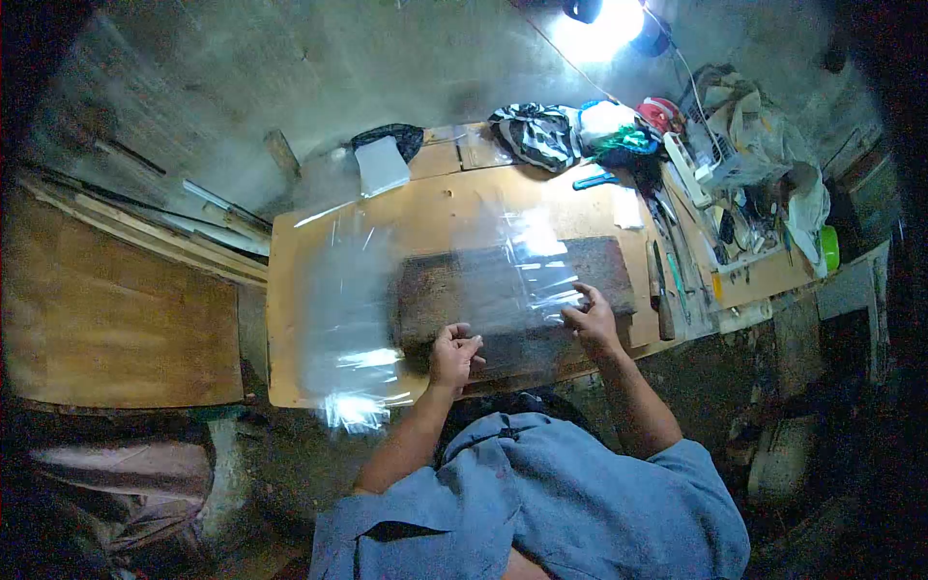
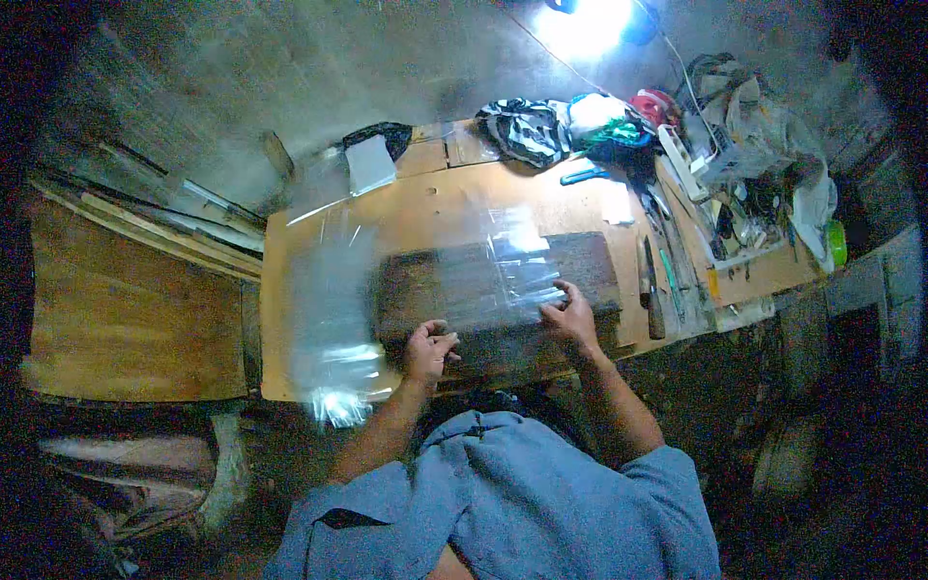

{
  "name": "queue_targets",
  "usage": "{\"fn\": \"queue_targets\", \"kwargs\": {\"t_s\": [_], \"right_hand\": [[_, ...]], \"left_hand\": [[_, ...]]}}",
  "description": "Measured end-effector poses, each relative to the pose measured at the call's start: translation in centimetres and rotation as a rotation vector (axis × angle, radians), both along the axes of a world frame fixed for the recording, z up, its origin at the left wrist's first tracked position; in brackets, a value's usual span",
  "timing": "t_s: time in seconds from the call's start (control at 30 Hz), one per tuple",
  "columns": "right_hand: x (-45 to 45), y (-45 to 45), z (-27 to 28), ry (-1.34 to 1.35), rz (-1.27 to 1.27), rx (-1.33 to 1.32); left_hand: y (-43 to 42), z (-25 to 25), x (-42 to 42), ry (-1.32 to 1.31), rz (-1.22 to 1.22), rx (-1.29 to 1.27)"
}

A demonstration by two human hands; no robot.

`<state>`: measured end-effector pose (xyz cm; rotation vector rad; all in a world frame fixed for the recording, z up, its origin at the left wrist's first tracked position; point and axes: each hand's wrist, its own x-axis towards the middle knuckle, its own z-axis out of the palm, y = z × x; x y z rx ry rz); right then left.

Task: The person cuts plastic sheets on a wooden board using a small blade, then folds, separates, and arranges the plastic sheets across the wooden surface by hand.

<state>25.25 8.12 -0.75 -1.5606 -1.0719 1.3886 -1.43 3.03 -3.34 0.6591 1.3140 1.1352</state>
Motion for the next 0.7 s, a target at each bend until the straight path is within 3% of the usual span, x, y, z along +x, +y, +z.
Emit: {"fn": "queue_targets", "kwargs": {"t_s": [0.03, 0.1, 0.17, 0.3, 0.37, 0.43, 0.5, 0.57, 0.63, 0.7], "right_hand": [[0.5, 0.2, -1.1, -0.001, 0.001, -0.002], [1.1, 0.6, -3.1, -0.386, 0.068, 0.218], [1.4, 0.1, -3.3, -0.478, 0.056, 0.270], [1.0, -0.7, -0.5, -0.778, 0.020, 0.316], [1.4, -0.7, -0.5, -0.765, 0.016, 0.378], [1.4, -0.8, -0.2, -0.746, 0.014, 0.439], [1.0, -1.1, 0.9, -0.716, -0.053, 0.427], [0.4, -1.3, 2.1, -0.713, -0.044, 0.428], [-0.2, -1.4, 2.8, -0.666, -0.071, 0.388], [-0.3, -1.1, 2.4, -0.664, -0.065, 0.439]], "left_hand": [[-0.3, 0.0, 0.0, 0.043, -0.035, 0.006], [-0.8, 0.2, 0.0, 0.085, -0.068, 0.012], [-1.5, 0.7, -0.1, 0.145, -0.100, 0.038], [-3.4, 1.1, -1.7, 0.243, -0.157, -0.045], [-4.2, -0.6, -3.5, 0.591, -0.049, 0.178], [-4.0, 3.7, -5.0, 0.621, 0.071, 0.203], [-4.2, 5.0, -8.8, 1.285, 0.021, 0.210], [-4.6, 3.3, -11.6, 1.388, 0.128, 0.113], [-4.5, 1.7, -14.3, 1.446, 0.107, 0.049], [-4.3, 1.8, -15.6, 1.552, -0.037, -0.182]]}}
